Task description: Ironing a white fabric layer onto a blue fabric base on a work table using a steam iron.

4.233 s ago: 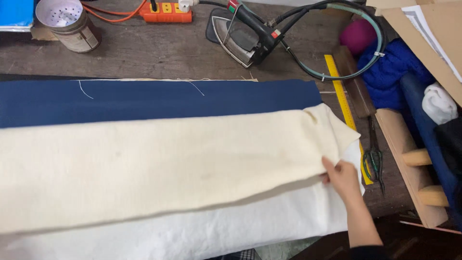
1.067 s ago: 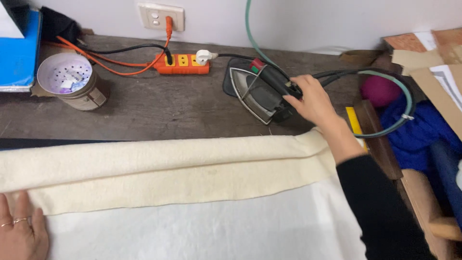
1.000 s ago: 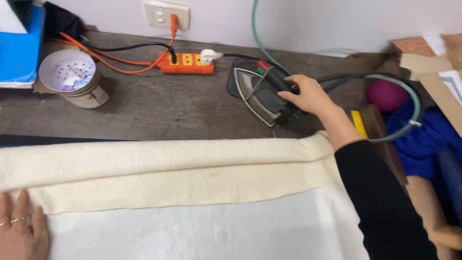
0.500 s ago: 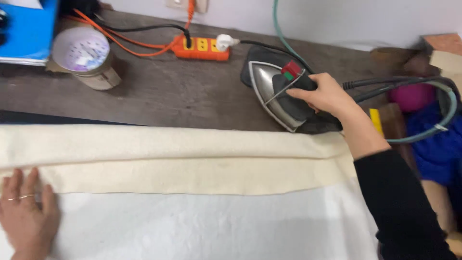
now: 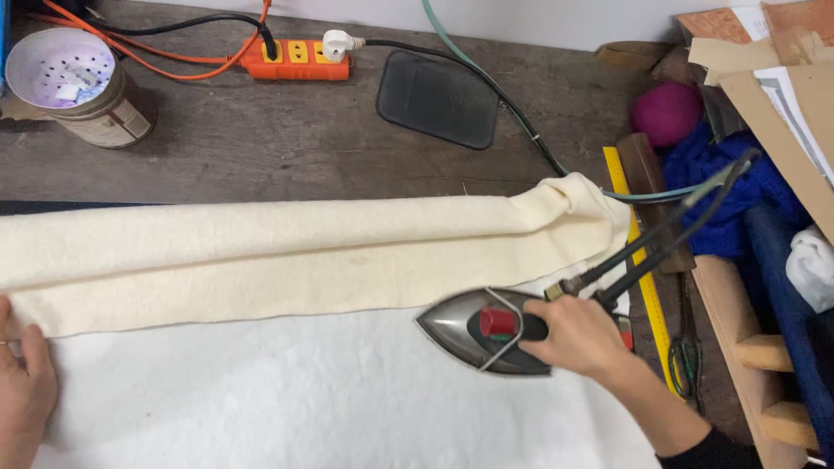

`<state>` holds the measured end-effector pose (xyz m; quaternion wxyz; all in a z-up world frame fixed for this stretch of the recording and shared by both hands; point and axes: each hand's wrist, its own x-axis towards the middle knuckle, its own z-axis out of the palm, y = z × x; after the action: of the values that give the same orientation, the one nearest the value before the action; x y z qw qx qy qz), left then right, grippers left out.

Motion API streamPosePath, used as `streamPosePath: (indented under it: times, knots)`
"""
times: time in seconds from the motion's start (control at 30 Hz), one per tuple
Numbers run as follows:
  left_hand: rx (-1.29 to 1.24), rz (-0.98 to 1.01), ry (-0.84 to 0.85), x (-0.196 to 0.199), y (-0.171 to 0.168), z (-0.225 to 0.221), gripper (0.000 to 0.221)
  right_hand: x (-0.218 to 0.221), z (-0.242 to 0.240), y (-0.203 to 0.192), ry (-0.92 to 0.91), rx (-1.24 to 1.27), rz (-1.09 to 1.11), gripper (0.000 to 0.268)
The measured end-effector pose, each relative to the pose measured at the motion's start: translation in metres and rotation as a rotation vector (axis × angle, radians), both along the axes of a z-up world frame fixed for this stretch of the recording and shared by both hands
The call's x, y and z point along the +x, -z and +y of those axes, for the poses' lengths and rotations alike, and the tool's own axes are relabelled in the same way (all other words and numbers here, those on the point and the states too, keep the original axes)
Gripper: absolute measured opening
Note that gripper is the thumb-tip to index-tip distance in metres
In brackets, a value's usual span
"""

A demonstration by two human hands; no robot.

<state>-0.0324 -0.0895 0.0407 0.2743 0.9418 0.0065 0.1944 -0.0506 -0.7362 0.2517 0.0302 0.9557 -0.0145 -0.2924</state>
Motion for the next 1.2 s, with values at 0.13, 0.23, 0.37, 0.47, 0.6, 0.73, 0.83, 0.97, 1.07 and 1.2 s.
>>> streamPosePath:
  times: [0.13,0.23,0.37,0.47,0.6,0.73,0.83,0.97,1.07,1.2]
  knots:
    - [-0.289,0.193,-0.11,0.003,0.019,0.015,0.049,-0.032,-0.014,0.036,-0.034,-0.025,-0.062,0.023]
    - [-0.057,0.175,-0.108,0.011,-0.047,-0.017,0.049,-0.033,-0.018,0.042,-0.051,-0.042,-0.068,0.029]
    - [0.097,0.239,-0.265,-0.002,-0.02,-0.029,0.053,-0.035,-0.011,0.041,-0.085,-0.042,-0.105,0.026]
    - [0.246,-0.082,-0.065,-0.021,-0.022,-0.104,0.059,-0.034,-0.007,0.035,-0.106,-0.045,-0.124,0.024]
    - [0.268,0.036,0.235,-0.05,-0.044,-0.22,0.069,-0.035,-0.001,0.034,-0.07,-0.025,-0.114,0.024]
    - [0.441,0.057,0.307,-0.063,-0.046,-0.27,0.073,-0.034,0.0,0.031,-0.122,-0.008,-0.091,0.026]
    - [0.467,0.09,0.279,-0.066,-0.043,-0.272,0.075,-0.033,0.006,0.025,-0.119,-0.007,-0.079,0.026]
    - [0.433,0.041,0.284,-0.066,-0.047,-0.274,0.077,-0.033,0.007,0.025,-0.098,-0.018,-0.091,0.027]
    - [0.429,0.102,0.282,-0.066,-0.041,-0.274,0.075,-0.034,0.009,0.022,-0.077,-0.021,-0.067,0.025]
    - [0.436,0.089,0.261,-0.067,-0.042,-0.275,0.074,-0.033,0.009,0.023,-0.071,-0.011,-0.084,0.026]
